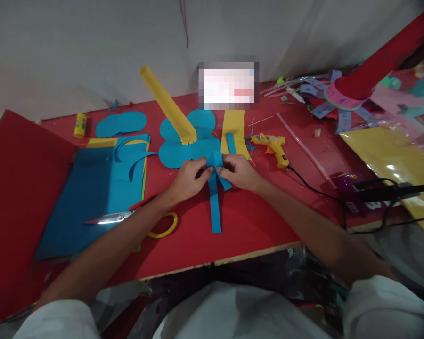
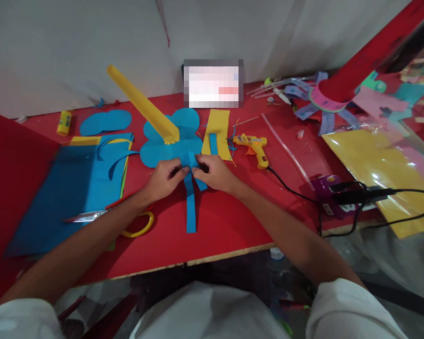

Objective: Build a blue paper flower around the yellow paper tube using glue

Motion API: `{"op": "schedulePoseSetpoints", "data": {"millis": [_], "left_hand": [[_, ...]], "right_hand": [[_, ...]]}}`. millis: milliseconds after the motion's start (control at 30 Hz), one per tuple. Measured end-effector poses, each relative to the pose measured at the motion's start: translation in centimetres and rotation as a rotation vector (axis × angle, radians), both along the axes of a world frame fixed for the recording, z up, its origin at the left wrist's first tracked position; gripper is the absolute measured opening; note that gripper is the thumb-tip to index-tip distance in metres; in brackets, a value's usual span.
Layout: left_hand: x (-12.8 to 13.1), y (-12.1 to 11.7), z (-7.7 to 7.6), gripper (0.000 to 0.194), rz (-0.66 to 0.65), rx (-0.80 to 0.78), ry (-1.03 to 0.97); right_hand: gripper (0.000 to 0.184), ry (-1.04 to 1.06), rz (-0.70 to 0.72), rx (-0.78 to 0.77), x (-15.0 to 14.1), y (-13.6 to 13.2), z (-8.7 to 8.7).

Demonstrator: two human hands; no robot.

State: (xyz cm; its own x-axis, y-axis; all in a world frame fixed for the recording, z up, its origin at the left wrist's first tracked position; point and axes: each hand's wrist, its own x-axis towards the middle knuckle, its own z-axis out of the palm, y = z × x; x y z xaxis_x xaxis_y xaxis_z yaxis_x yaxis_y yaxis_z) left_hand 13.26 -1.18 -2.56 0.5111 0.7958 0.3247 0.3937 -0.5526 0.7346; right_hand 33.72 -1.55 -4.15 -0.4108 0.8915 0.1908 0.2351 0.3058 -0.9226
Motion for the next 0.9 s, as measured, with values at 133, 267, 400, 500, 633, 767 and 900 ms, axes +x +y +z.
{"op": "schedulePoseSetpoints", "data": {"millis": [133, 267, 400, 500, 633, 767, 900], "left_hand": [[-0.09, 0.05, -0.2, 0.034, -0.002, 0.01, 0.02], [-0.11, 0.1, -0.32, 0.034, -0.007, 0.01, 0.019], [-0.03, 0.06, -0.15, 0.037, 0.02, 0.02, 0.002], [0.01, -0.01, 0.0, 0.039, 0.017, 0.025, 0.005], [-0.01, -0.07, 0.06, 0.037, 0.01, 0.035, 0.039], [-0.01, -0.08, 0.09, 0.035, -0.004, 0.039, 0.068], [0.06, -0.06, 0.13, 0.032, -0.02, 0.027, 0.079]], "right_hand": [[0.018, -0.028, 0.003, 0.002, 0.09, 0.05, 0.06], [0.018, -0.038, 0.002, -0.014, 0.09, 0.0, 0.14], [0.021, -0.022, -0.02, -0.001, -0.02, -0.3, 0.28], [0.026, -0.07, -0.058, 0.026, -0.06, -0.51, 0.39], [0.026, -0.122, -0.058, 0.064, -0.01, -0.44, 0.47], [0.023, -0.121, -0.029, 0.099, 0.08, -0.23, 0.51], [0.024, -0.142, -0.018, 0.117, 0.22, -0.11, 0.48]]}}
